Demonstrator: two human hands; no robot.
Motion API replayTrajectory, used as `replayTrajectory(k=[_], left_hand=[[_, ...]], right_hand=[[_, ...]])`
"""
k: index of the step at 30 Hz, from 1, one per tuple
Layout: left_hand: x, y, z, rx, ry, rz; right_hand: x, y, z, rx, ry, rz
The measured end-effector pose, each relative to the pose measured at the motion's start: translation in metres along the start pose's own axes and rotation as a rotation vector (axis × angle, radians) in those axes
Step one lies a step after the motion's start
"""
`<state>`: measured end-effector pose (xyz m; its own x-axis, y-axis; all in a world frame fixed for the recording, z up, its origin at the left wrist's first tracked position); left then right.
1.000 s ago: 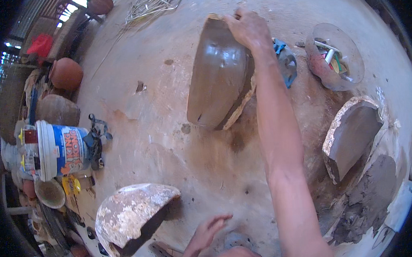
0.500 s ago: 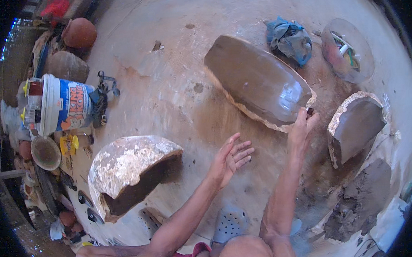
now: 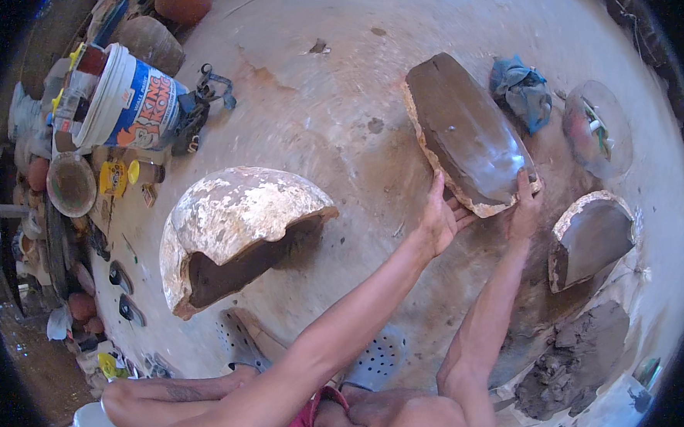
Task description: The person picks up a clay pot half and joins it with another half to form a complete pot. They then smooth and shape the interior and exterior surfaces by hand, rotating the pot as needed. The person places the finished pot on the floor among other similar pieces.
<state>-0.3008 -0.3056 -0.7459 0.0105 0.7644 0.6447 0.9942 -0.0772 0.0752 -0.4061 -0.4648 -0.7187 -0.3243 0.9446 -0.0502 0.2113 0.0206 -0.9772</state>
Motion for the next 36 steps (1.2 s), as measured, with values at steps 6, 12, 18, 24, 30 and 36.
replayTrajectory(k=[6, 12, 18, 24, 30, 36], left_hand=[[-0.01, -0.005, 0.021, -0.052, -0.015, -0.028], [0.054, -0.03, 0.032, -0.1, -0.051, -0.018], [0.133, -0.052, 0.07, -0.093, -0.122, 0.052], [0.158, -0.048, 0.084, -0.313, -0.02, 0.155], [0.19, -0.053, 0.1, -0.767, 0.023, 0.318], [0.196, -0.06, 0.091, -1.095, -0.065, 0.382]], right_hand=[[0.052, -0.022, -0.026, 0.155, 0.117, 0.114], [0.1, -0.046, -0.036, 0.646, 0.206, 0.195], [0.169, -0.025, -0.014, 0.296, 0.223, 0.095], [0.186, -0.025, -0.005, 0.384, 0.161, -0.005], [0.209, -0.063, 0.014, 0.501, 0.075, -0.026], [0.337, -0.094, 0.069, 0.737, 0.228, 0.138]])
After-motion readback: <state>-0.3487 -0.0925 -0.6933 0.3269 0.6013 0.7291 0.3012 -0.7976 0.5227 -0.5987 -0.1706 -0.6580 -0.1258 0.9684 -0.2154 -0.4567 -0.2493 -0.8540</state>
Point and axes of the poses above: each hand's wrist, its own x-axis away from the middle knuckle, its own z-axis out of the back of the hand, y = z × x, the point moved 5 cm from there along -x, towards the middle knuckle, and after that the axes turned 13 degrees about z, right-handed, at the moved point
